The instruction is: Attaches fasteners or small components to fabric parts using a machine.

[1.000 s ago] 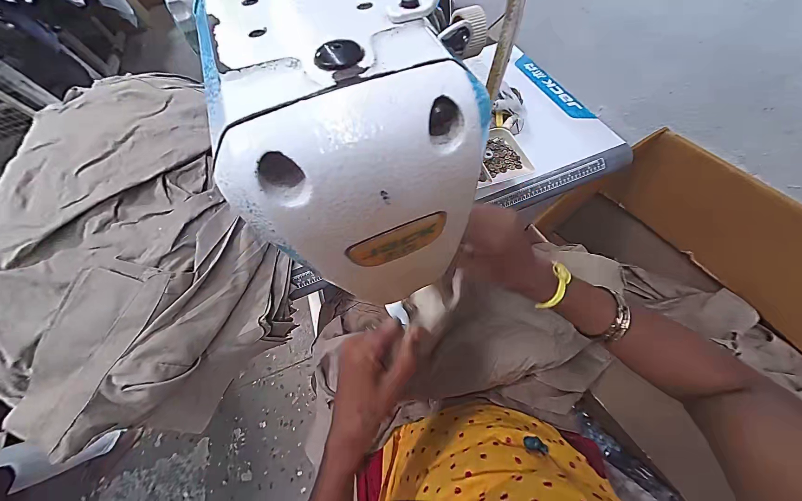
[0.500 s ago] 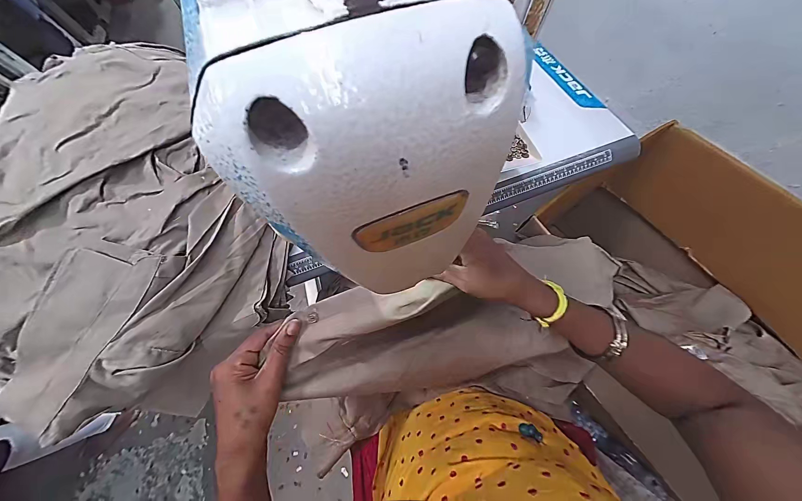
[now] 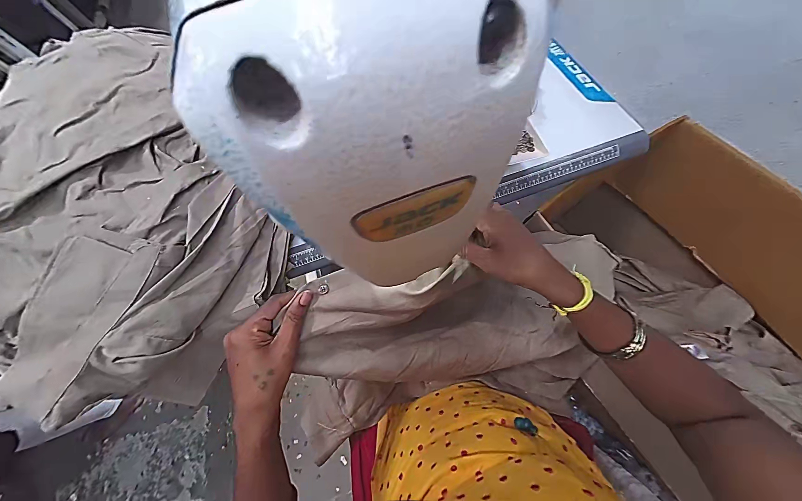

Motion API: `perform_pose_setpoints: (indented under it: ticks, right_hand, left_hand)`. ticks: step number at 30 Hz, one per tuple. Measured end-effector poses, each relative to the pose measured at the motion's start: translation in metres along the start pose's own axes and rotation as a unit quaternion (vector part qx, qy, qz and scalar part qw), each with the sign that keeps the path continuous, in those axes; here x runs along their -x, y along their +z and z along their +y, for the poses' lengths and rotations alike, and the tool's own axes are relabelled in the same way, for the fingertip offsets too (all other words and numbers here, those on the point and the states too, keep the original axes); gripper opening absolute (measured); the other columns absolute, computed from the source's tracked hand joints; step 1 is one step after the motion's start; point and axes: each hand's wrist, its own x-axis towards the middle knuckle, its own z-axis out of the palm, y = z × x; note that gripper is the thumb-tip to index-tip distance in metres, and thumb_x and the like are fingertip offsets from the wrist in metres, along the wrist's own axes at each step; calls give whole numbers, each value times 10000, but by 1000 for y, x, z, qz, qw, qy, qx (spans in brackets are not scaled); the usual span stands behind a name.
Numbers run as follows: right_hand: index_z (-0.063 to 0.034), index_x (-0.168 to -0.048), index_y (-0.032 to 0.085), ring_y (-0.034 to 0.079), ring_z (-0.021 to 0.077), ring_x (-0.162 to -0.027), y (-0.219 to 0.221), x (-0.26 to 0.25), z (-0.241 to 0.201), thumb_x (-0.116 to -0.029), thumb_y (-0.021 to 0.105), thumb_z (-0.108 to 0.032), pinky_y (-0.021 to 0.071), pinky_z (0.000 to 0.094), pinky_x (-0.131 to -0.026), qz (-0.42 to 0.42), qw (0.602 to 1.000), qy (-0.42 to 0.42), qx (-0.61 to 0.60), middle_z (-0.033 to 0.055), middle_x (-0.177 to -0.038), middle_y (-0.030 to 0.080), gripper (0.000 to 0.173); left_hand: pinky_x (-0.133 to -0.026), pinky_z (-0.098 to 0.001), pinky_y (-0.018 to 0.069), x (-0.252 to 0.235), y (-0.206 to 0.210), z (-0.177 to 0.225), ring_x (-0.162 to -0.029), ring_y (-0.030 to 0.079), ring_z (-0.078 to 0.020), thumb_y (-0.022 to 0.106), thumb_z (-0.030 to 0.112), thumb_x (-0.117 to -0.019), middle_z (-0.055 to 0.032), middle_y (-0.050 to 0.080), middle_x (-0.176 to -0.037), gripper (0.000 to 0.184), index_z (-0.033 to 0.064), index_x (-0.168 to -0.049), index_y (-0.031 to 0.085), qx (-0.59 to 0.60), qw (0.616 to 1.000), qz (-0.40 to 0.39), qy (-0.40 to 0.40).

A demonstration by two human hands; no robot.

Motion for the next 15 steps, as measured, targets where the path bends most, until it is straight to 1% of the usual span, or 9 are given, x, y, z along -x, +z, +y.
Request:
perform_pose_setpoints:
  ticks: [2,4,5,6,7,9,11,12,15]
  right_hand:
    - [-71,-984,628,605,167,-694,-9,7,10,-933,716,-223,445,492,-858,-54,996,-7,75,14,-692,610,183]
    - [-51,-1033,686,659,285,-792,-28,10,18,-992,675,-299,456,559,-845,-205,963,86,154,102,-784,680,252]
    - [-43,-1094,700,669,347,-874,-34,8,23,-1020,639,-319,476,591,-829,-283,929,148,185,152,-871,696,291]
    - [-36,-1136,700,658,392,-952,-32,8,31,-1039,603,-328,470,611,-838,-330,901,191,206,193,-947,693,323]
    - [-39,-1140,704,656,417,-990,-26,10,41,-1045,584,-336,470,628,-842,-332,895,204,220,211,-984,695,334]
    - [-50,-1164,719,661,437,-1073,-5,13,59,-1042,573,-312,467,656,-916,-256,927,171,215,222,-1082,714,324]
    - [-16,-1238,687,642,453,-1141,16,13,67,-1035,572,-254,450,664,-970,-218,954,124,165,247,-1178,693,334]
    - [-2,-1271,664,634,449,-1158,25,10,68,-1036,563,-225,459,648,-974,-223,959,113,133,255,-1206,677,339]
    - [-13,-1310,607,642,437,-1138,52,2,67,-1039,566,-260,482,638,-927,-207,967,129,76,246,-1211,664,370]
  left_hand:
    - [-684,-278,502,-1,4,-2,-706,642,-40,578,420,-994,-64,727,-819,424,40,-972,765,-48,999,-1,22]
    - [-671,-531,493,0,13,-2,-730,679,-294,549,404,-1000,-176,714,-820,447,10,-966,758,-104,993,2,51]
    - [-743,-632,499,1,19,1,-848,697,-414,535,368,-1011,-231,717,-915,434,-8,-1018,753,-116,991,-9,65]
    - [-857,-660,491,2,26,4,-1003,674,-467,509,332,-1030,-262,702,-1052,427,-21,-1118,733,-105,991,-35,76]
    - [-985,-610,478,2,33,9,-1157,639,-431,451,338,-1054,-256,676,-1204,471,-27,-1242,682,-74,991,-65,88]
    - [-1127,-384,420,2,49,23,-1328,548,-225,347,405,-1091,-229,585,-1392,610,-88,-1406,517,69,988,-122,71]
    - [-1114,-222,391,3,61,46,-1313,500,-61,319,364,-1095,-204,530,-1422,601,-112,-1447,419,192,969,-155,4]
    - [-1096,-208,395,4,65,56,-1287,502,-44,307,324,-1097,-204,528,-1406,568,-112,-1444,414,211,965,-156,-25]
    - [-1133,-270,365,7,73,69,-1349,483,-127,255,271,-1091,-276,482,-1457,567,-134,-1463,392,202,970,-130,-50]
